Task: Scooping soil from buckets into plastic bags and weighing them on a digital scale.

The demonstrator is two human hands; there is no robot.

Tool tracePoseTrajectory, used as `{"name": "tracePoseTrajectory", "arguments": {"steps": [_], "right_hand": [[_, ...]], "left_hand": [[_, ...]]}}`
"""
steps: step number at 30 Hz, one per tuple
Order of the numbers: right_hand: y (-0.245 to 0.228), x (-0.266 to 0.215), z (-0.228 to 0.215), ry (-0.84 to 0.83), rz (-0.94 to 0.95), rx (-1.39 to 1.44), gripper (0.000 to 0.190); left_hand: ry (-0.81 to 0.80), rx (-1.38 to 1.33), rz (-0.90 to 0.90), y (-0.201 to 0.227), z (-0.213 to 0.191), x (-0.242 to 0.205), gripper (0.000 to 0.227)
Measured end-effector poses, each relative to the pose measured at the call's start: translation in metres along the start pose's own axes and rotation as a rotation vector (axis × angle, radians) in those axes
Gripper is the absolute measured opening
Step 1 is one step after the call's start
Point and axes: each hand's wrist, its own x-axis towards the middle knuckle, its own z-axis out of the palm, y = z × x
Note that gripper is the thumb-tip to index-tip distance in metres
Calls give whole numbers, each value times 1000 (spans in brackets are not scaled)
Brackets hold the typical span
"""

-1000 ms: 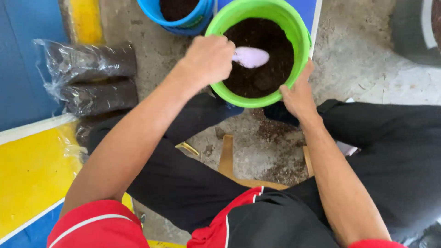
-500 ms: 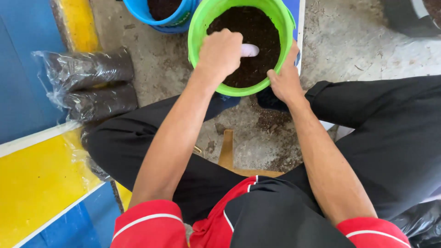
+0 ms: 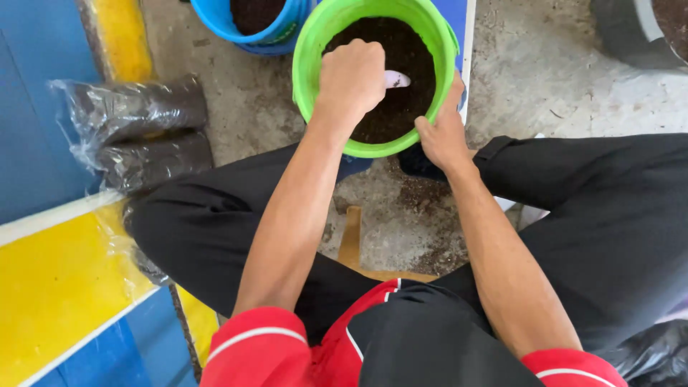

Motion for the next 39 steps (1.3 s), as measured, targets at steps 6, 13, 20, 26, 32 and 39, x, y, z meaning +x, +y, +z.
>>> {"name": "tracePoseTrajectory", "arguments": {"steps": [6,13,20,26,32,39], "right_hand": [[12,-1,3,39,-129,-161,97],[-26,-3,0,-57,369,-216,97],[-122,13,17,163,-323,-760,89],[-68,69,73,-315,-48,-1065,41],[-46,75,73,-299,-101,-1217,38],[-123,101,44,-405,361,-1220,48]], "left_hand": [[-100,-27,-92,15,32,-4,46],[7,-155,-84,12,79,-16,17],[384,-350,-153,-39,-32,-89,36],[548,-597,-502,-86,54,-118,47],[457,-617,-688,-59,88,-89,51],[619,-490,-758,-55,115,-73,64]]}}
